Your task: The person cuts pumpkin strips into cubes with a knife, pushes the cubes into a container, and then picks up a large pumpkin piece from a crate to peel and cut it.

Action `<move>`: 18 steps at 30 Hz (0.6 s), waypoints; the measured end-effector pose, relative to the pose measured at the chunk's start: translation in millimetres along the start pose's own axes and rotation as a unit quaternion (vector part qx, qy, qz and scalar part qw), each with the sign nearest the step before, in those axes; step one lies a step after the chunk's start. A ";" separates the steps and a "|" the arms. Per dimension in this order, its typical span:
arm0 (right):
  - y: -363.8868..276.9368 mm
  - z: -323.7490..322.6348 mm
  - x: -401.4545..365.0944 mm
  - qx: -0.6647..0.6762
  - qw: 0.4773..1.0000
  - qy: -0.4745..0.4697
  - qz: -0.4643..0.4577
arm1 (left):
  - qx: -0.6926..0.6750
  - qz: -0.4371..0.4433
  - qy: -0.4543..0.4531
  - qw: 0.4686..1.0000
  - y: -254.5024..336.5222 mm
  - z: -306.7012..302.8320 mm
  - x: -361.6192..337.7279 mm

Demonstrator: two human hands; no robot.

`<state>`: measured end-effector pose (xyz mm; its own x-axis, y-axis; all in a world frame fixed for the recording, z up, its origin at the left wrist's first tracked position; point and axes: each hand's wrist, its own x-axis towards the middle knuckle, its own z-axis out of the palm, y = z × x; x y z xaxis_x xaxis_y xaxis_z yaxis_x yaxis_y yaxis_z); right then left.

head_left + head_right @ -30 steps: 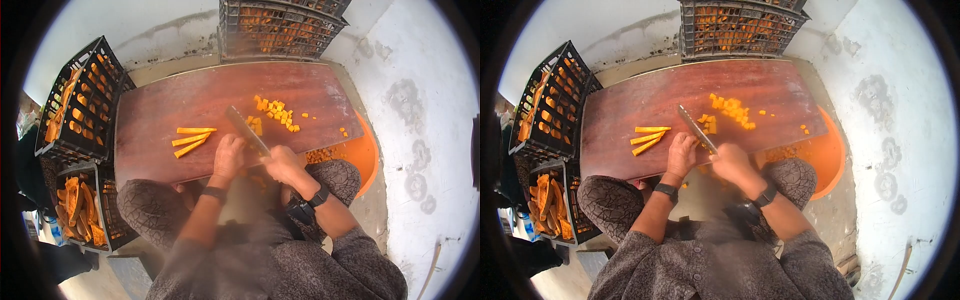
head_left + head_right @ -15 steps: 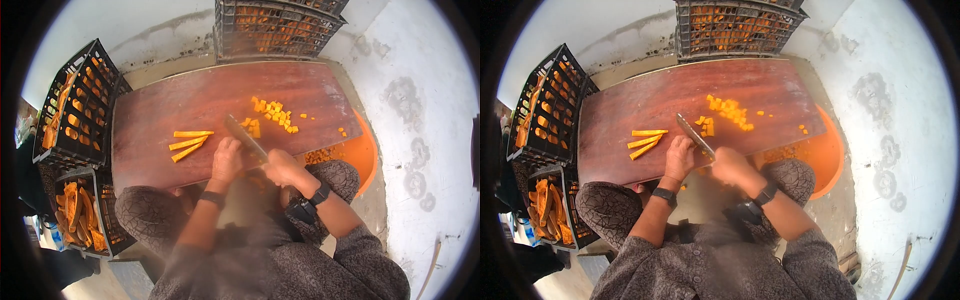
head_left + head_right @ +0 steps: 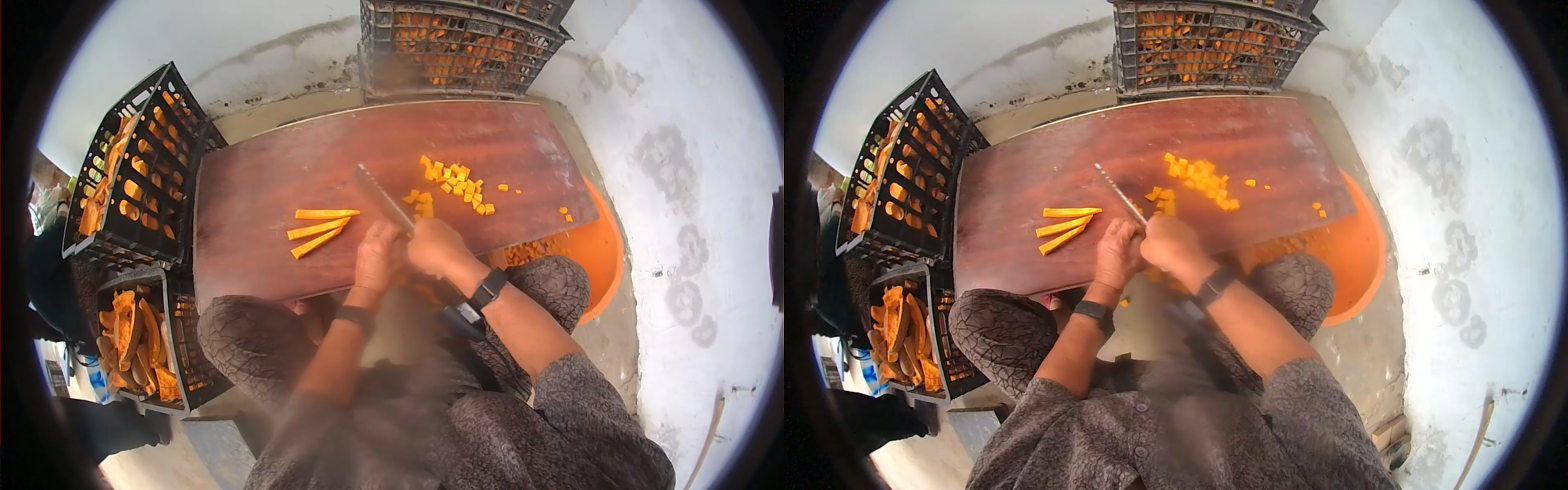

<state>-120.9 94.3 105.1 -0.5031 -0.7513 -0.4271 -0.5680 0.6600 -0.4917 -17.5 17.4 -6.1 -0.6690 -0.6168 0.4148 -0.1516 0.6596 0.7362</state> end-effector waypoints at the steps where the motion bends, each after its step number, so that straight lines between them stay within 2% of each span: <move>1: 7.2 1.2 3.0 -0.003 1.000 0.001 -0.004 | -0.012 0.008 0.006 1.000 0.2 0.2 0.6; 3: 23.4 -3.9 2.3 0.228 0.972 -0.017 0.047 | -0.024 0.016 0.014 0.999 0.2 0.7 -0.3; 6: 30.5 -10.2 -3.9 0.258 0.962 0.040 0.079 | -0.014 0.045 0.009 0.999 3.0 -0.5 0.9; 12: 42.7 -17.6 -28.7 0.276 0.959 -0.003 0.058 | 0.012 0.081 0.037 0.996 10.3 -22.7 -2.6; 15: 39.5 -10.9 -39.7 0.253 0.965 -0.033 0.068 | 0.153 0.118 0.113 0.975 -6.1 -46.2 -0.1; 16: 38.7 -9.5 -41.1 0.254 0.964 -0.037 0.065 | 0.159 0.117 0.113 0.974 -6.3 -53.8 -0.7; 18: 37.2 -7.6 -43.0 0.246 0.965 -0.046 0.073 | 0.232 0.036 0.154 0.960 -5.8 -68.7 -2.5</move>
<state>-125.3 151.2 111.0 -0.4811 -0.6632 -0.5734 -0.1059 0.6932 -0.7129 35.1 -14.4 25.3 -0.4539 -0.6124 0.6473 -0.4685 0.7819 0.4113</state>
